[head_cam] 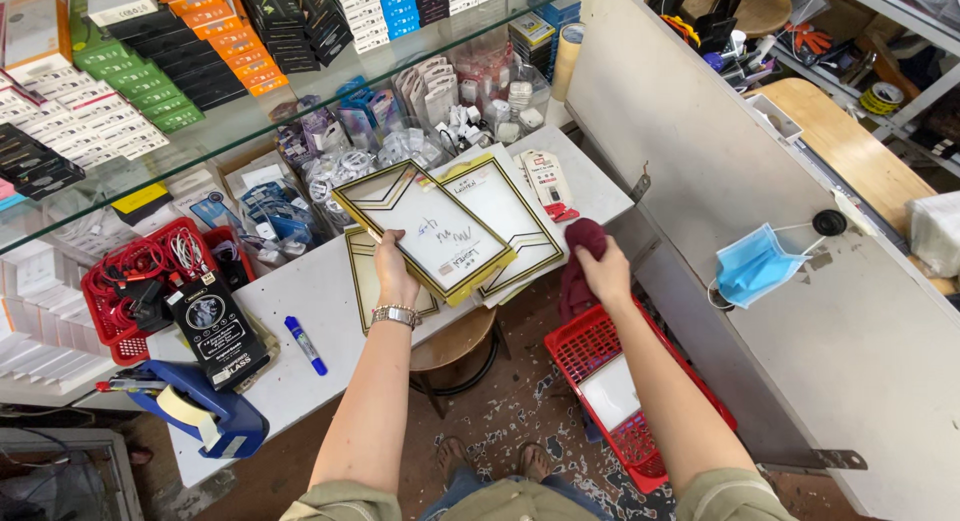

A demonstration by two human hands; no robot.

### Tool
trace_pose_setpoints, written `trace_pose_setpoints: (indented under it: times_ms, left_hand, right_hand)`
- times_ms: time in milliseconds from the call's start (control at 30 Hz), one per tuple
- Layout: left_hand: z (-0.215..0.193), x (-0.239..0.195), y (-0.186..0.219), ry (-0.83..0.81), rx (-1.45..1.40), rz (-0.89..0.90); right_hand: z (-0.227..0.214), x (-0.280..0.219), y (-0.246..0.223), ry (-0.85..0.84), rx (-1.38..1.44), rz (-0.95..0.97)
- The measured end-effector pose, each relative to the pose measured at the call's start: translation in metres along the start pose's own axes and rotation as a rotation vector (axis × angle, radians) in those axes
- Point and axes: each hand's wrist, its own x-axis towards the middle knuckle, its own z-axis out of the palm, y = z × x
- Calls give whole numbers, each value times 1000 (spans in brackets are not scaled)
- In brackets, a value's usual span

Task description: The person wipes the surfaces of several small boxes and paper envelopes with a maroon cloth, then uses a blue marker to write on the boxes and envelopes. The items are handled one at a time on a cluttered counter.

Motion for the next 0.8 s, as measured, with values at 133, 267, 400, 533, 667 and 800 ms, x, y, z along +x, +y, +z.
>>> trace_pose_setpoints:
  times_ms: [133,267,400,533,667,800]
  left_hand:
    - [-3,36,-37,-67,210,58]
    - [21,71,-90,-54,265,99]
    - [50,78,-110,48,522,142]
    - [34,68,-98,344,1018,-40]
    - [-25,77,-58,677,1016,37]
    - [-104,96,-20,731,1041,153]
  right_hand:
    - [-16,17,27,-7,27,139]
    - [-26,17,21,-95,207,202]
    - [-39,21,9,-75,277,186]
    - [-33,28,-11,-58,464,210]
    - [4,42,-56,-171,642,217]
    - [71,36,-99,-432,785,265]
